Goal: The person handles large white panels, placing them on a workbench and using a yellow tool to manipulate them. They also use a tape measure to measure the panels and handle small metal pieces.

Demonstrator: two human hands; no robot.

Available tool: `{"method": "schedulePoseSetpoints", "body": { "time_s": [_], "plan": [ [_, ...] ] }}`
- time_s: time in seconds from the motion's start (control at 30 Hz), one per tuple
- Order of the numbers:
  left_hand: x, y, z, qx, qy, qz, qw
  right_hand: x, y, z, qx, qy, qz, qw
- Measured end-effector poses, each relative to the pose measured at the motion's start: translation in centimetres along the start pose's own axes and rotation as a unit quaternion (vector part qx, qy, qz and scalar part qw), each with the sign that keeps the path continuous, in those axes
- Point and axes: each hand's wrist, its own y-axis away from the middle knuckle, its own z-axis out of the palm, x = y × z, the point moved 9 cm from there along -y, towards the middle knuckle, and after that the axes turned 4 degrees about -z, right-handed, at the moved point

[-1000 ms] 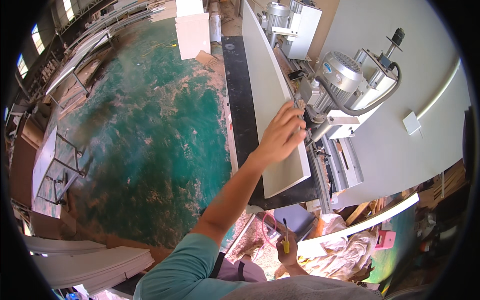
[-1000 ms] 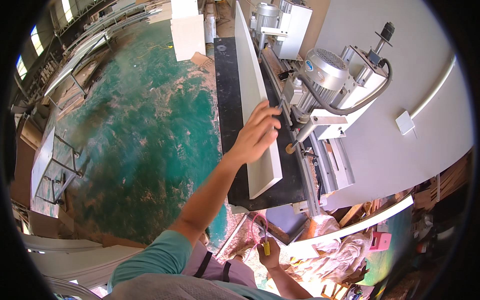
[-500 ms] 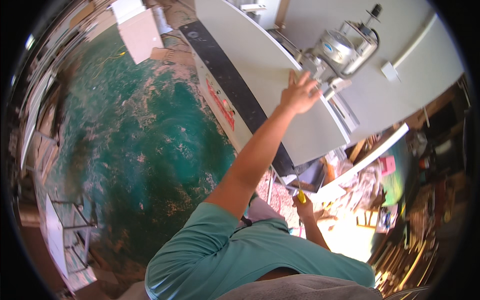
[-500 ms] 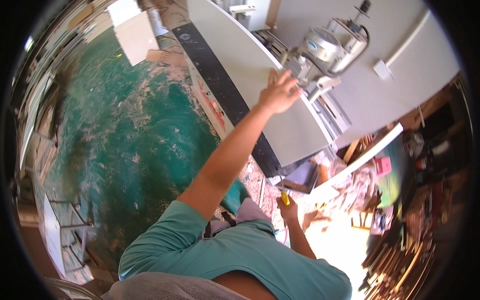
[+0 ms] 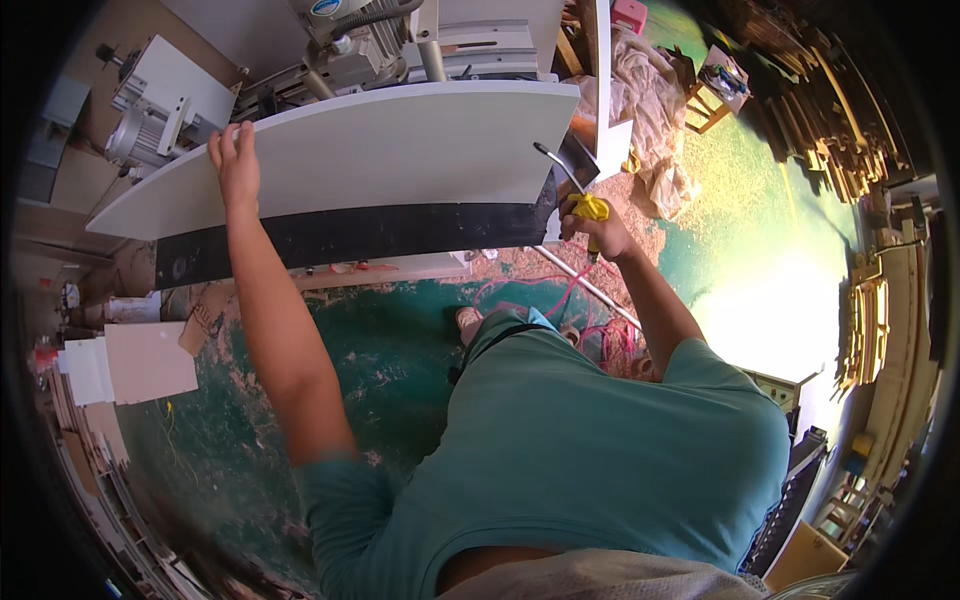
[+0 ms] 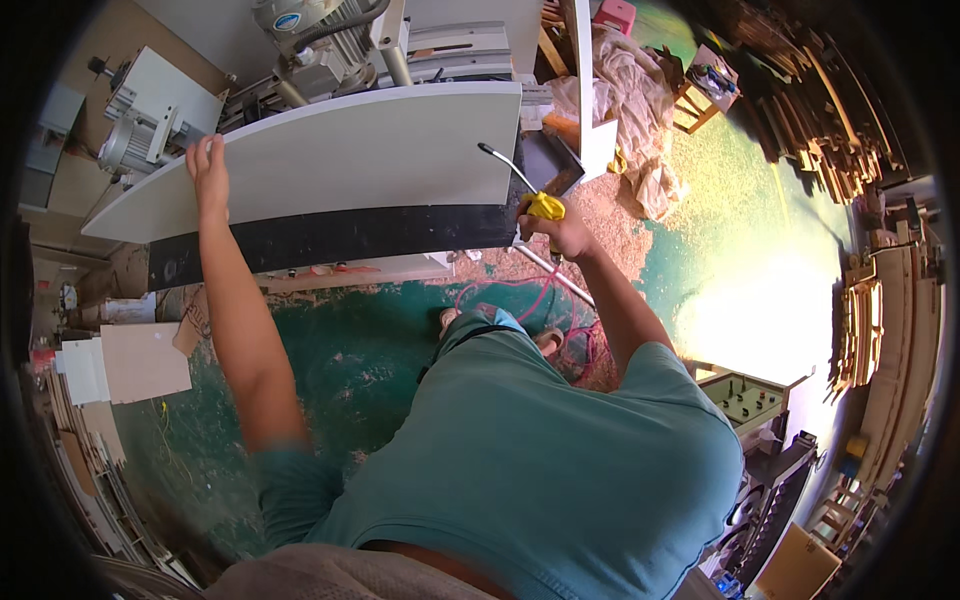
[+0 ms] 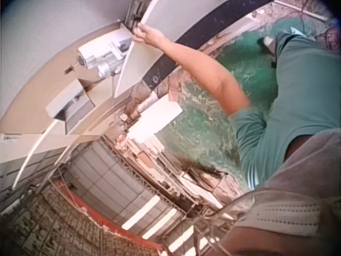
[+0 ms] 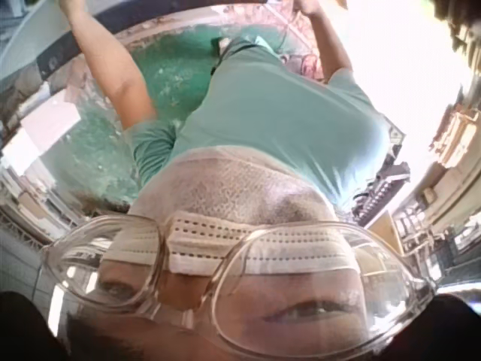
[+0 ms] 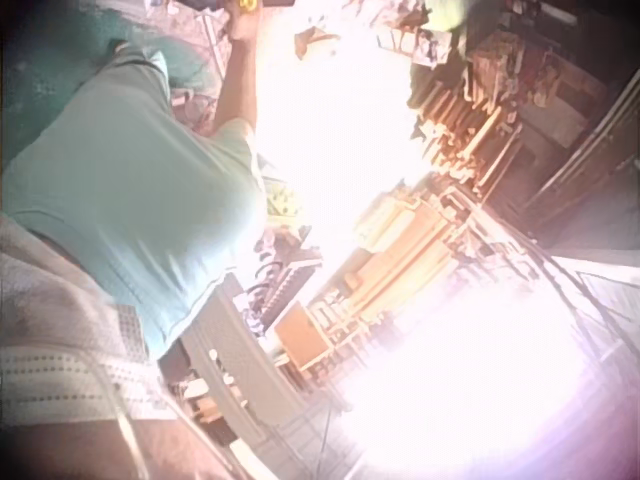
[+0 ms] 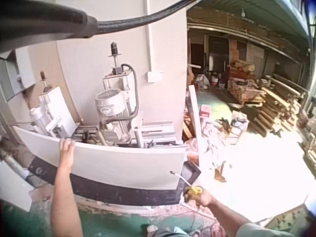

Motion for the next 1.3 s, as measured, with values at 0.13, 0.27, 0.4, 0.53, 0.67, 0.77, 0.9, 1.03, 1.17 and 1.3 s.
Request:
{"method": "schedulePoseSetpoints", "body": {
  "time_s": [0.13,0.27,0.4,0.53,0.67,0.77,0.9,1.03,1.17,1.3],
  "plan": [
    [-7.9,-7.0,-5.0,0.004,0.011,-0.002,1.000,14.3,0.6,3.2,-0.049,0.188,0.203,0.960],
    [-10.9,-9.7,-7.6,0.028,0.019,-0.019,0.999,17.3,4.9,7.8,0.082,0.089,0.183,0.976],
    [-15.9,-13.7,-12.1,0.102,0.063,-0.059,0.991,19.9,11.0,3.6,0.437,0.074,0.234,0.865],
    [-20.5,-13.0,-17.3,0.193,0.188,-0.142,0.952,15.7,11.5,6.1,0.567,0.059,0.075,0.818],
    [-22.0,-7.2,-18.1,0.212,0.380,-0.191,0.880,4.6,8.9,15.4,0.575,-0.119,-0.051,0.808],
    [-27.5,-2.9,-20.3,0.167,0.540,-0.170,0.807,-2.0,8.5,21.3,0.590,-0.172,-0.161,0.772],
    [-34.5,4.8,-22.5,0.115,0.521,-0.303,0.790,2.6,12.8,25.0,0.690,-0.202,-0.145,0.680],
    [-50.9,11.4,-16.5,0.061,0.510,-0.500,0.697,13.2,15.6,23.1,0.724,-0.059,-0.017,0.687],
    [-59.2,14.8,-12.0,0.014,0.434,-0.571,0.697,24.0,14.1,20.3,0.744,0.023,0.113,0.658],
    [-65.9,13.0,-11.9,-0.015,0.442,-0.573,0.690,27.8,13.0,24.4,0.698,-0.039,0.227,0.678]
  ]
}}
